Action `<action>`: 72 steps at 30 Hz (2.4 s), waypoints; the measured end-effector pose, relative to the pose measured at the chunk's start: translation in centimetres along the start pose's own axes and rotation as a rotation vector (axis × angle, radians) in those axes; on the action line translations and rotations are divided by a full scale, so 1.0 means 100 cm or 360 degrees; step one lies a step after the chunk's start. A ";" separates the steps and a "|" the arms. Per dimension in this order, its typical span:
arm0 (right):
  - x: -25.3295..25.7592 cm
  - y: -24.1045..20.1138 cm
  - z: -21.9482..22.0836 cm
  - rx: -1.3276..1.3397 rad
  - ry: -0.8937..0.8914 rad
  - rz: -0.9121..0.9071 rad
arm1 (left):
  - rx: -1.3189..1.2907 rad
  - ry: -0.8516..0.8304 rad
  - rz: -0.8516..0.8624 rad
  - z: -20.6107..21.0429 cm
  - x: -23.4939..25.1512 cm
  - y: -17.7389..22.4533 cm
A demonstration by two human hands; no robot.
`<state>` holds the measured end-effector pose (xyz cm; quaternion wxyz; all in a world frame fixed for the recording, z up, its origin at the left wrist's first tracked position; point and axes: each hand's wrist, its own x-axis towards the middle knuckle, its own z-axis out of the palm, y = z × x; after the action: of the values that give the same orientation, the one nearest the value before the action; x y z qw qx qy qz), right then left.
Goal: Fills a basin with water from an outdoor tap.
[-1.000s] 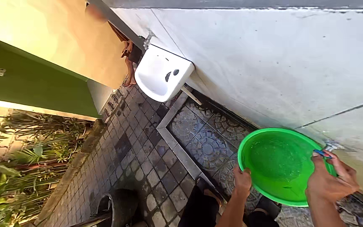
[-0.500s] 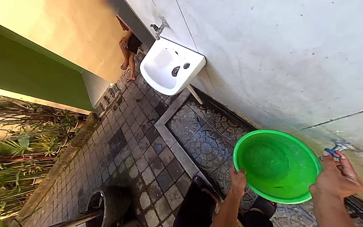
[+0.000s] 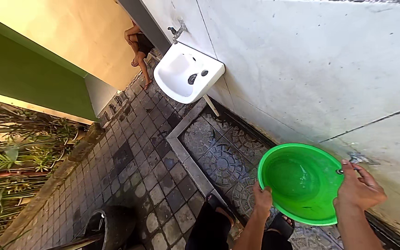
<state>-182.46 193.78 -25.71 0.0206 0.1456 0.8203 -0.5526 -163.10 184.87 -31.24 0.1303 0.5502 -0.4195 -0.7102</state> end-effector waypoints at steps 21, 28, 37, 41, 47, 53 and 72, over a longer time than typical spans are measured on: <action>-0.004 -0.013 0.018 -0.0299 0.0004 0.0456 | -0.0008 0.0088 -0.0001 -0.018 0.002 0.012; -0.004 -0.012 0.018 -0.0337 -0.0096 0.0579 | 0.0035 0.0079 0.0048 -0.026 0.003 0.018; 0.013 -0.009 -0.001 -0.0356 -0.0281 0.0429 | 0.0068 0.0057 0.0022 -0.005 0.003 0.015; 0.001 -0.038 -0.008 -0.0409 -0.0435 0.0492 | 0.0128 0.0116 0.0008 -0.004 -0.008 0.022; 0.033 -0.014 -0.032 -0.0498 -0.0365 0.0446 | 0.0172 0.0064 -0.0052 0.026 -0.014 0.010; 0.025 -0.028 -0.022 -0.0429 -0.0478 0.0381 | 0.0108 0.0026 0.0020 0.021 0.003 0.013; 0.035 0.000 -0.043 -0.0165 -0.0585 0.0217 | 0.0077 -0.0041 0.0112 0.016 0.014 0.004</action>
<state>-185.25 198.44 -24.77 0.2146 0.0962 0.8184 -0.5243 -165.16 184.46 -31.85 0.1364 0.5290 -0.4574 -0.7017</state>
